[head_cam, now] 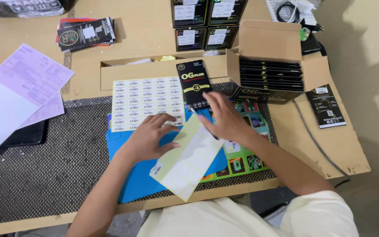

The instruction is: The person repeatedly takes a smartphone screen assembly out of a black box, writes on a label attached to the screen using a pen, and then places the screen back into the box. This process is repeated for multiple units on a cluttered workbench.

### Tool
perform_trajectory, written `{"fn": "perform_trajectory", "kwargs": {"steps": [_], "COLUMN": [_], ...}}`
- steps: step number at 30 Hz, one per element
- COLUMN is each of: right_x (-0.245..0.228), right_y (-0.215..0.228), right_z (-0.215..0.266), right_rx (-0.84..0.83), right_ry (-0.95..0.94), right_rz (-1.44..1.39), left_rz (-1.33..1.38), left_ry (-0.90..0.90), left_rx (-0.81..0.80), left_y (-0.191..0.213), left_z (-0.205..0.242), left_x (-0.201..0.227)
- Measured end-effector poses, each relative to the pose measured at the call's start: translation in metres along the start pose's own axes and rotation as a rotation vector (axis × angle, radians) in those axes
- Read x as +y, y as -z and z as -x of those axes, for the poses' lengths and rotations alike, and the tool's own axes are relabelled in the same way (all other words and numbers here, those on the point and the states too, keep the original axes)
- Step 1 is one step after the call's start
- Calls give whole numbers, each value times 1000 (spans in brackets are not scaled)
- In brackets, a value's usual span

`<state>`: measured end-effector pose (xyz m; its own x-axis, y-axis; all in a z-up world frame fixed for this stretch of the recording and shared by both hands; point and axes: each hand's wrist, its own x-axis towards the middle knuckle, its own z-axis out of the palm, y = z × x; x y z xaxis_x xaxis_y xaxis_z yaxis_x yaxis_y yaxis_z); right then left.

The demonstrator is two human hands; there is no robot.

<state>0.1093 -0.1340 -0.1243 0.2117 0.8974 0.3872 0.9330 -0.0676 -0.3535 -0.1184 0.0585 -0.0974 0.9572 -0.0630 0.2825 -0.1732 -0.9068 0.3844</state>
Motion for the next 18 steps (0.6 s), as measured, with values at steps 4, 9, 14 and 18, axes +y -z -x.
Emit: {"fn": "perform_trajectory", "kwargs": {"steps": [4, 9, 14, 18], "right_x": [18, 40, 22, 26], "right_y": [-19, -51, -25, -30], "right_z": [-33, -48, -56, -56], "right_rx": [138, -64, -70, 109], "right_ry": [31, -351, -440, -525], "right_rz": [214, 576, 311, 104], "left_rz": [-9, -188, -223, -223], "left_ry": [32, -6, 18, 26], "left_rx": [-67, -237, -275, -300], "left_y": [-8, -30, -30, -30], "left_z": [4, 10, 11, 10], "left_x": [13, 16, 18, 20]}}
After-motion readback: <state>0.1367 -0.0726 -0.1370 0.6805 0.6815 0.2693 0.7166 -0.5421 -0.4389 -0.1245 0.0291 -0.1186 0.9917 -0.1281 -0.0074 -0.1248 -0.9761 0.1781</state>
